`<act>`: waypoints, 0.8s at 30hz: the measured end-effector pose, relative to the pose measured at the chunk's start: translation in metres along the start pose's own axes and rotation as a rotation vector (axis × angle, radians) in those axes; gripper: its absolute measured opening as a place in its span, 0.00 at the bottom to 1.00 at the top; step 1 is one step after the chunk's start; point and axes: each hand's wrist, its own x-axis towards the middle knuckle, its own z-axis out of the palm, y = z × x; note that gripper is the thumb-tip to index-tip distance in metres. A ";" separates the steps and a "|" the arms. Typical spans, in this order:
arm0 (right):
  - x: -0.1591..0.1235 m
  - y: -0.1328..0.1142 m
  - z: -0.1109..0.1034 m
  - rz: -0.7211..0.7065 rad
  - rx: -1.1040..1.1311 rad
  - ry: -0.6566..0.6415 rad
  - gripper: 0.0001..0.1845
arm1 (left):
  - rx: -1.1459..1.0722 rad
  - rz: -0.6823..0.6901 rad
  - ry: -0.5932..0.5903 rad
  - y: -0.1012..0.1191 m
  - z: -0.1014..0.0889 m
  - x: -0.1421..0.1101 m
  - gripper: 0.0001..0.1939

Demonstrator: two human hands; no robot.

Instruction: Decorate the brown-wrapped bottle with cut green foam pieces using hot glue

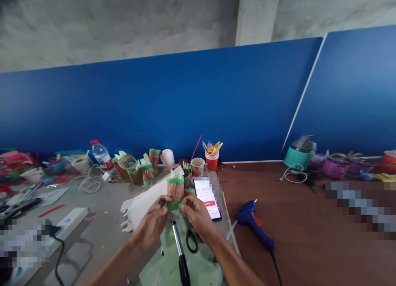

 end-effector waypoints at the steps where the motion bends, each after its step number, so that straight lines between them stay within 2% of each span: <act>1: 0.001 -0.001 -0.001 0.016 0.010 0.016 0.10 | -0.051 -0.002 0.020 -0.002 -0.001 0.005 0.14; 4: 0.004 -0.002 -0.002 0.040 0.018 0.061 0.08 | -0.158 -0.006 0.045 -0.010 -0.006 0.018 0.18; 8: 0.004 0.002 -0.006 0.038 0.012 0.098 0.08 | -0.189 -0.005 0.031 -0.018 -0.010 0.028 0.21; 11: 0.003 0.006 -0.009 0.062 -0.015 0.121 0.08 | -0.169 -0.060 -0.082 -0.020 -0.011 0.029 0.24; 14: 0.001 0.009 -0.011 0.083 -0.050 0.120 0.07 | -0.132 -0.105 -0.176 -0.019 -0.011 0.028 0.22; 21: 0.004 0.006 -0.016 0.085 -0.065 0.222 0.08 | -0.023 -0.200 -0.105 -0.015 -0.026 0.022 0.26; 24: 0.006 0.005 -0.020 0.128 -0.096 0.225 0.07 | -0.029 -0.183 -0.083 -0.015 -0.036 0.025 0.25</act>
